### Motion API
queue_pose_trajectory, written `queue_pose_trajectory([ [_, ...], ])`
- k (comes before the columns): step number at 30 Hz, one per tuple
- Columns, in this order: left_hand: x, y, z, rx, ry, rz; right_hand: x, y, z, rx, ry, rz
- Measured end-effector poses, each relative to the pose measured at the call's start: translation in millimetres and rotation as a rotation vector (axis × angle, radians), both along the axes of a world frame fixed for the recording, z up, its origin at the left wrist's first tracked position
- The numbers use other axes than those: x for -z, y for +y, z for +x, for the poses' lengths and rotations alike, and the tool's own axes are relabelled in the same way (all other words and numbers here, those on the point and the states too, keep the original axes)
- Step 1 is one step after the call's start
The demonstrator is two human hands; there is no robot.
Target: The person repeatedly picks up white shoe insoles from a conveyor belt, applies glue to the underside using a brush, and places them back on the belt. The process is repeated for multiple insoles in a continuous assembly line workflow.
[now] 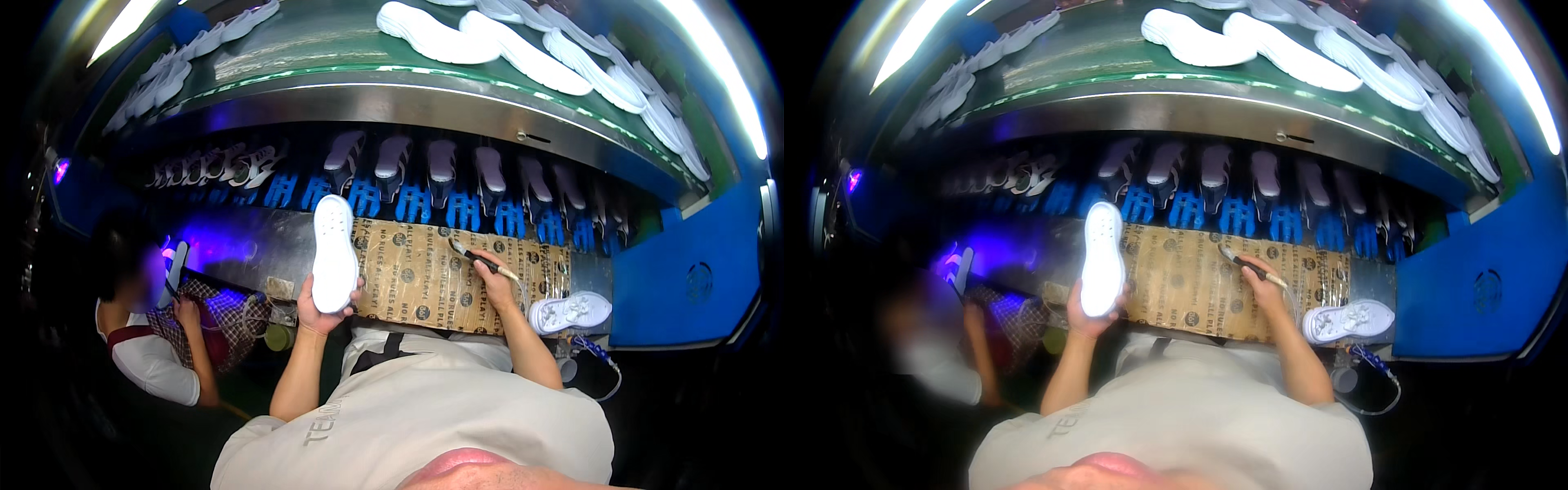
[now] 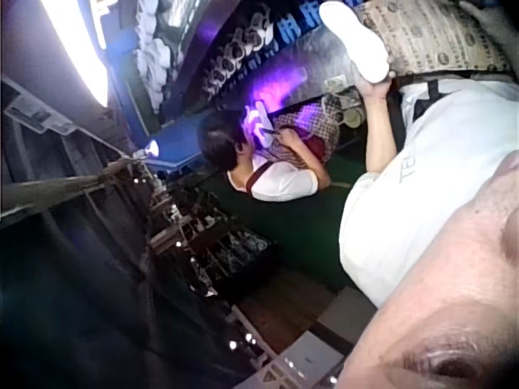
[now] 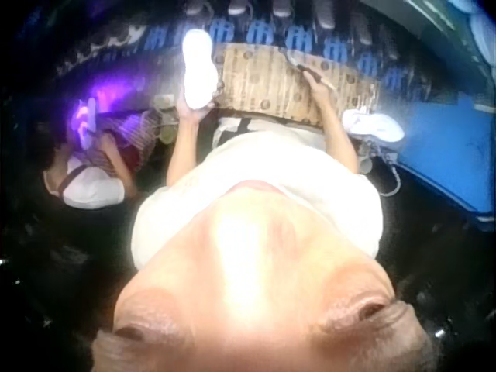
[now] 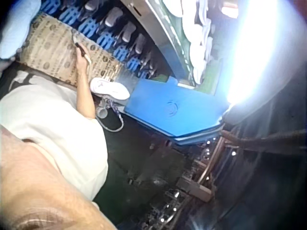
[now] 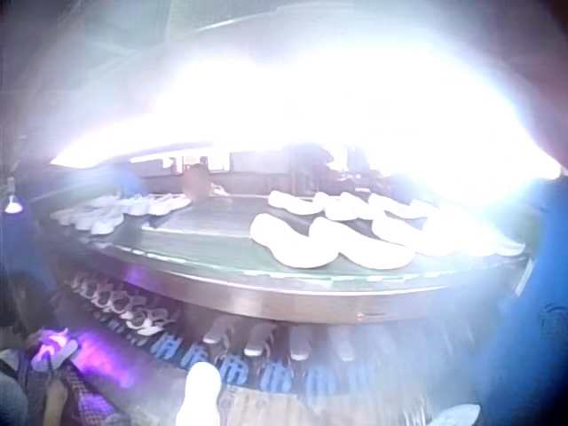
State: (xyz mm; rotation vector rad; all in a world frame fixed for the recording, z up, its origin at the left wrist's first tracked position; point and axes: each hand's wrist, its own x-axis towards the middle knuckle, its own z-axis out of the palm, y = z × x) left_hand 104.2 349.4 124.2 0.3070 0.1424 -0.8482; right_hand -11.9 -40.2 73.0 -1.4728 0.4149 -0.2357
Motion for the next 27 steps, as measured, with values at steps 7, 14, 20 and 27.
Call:
queue_pose_trajectory([
  [7,-181,-85,82,0.312,-0.565,-0.136,6,6,-3,0.001,-0.004,-0.169],
  [14,-296,-222,247,-0.328,-1.439,0.727,12,5,1,-0.005,0.015,-0.180],
  [20,-266,-159,345,-0.541,-1.571,1.681,6,6,2,-0.011,0.013,-0.222],
  [27,-251,50,495,-0.650,-0.800,2.703,1,3,2,-0.045,-0.008,-0.234],
])
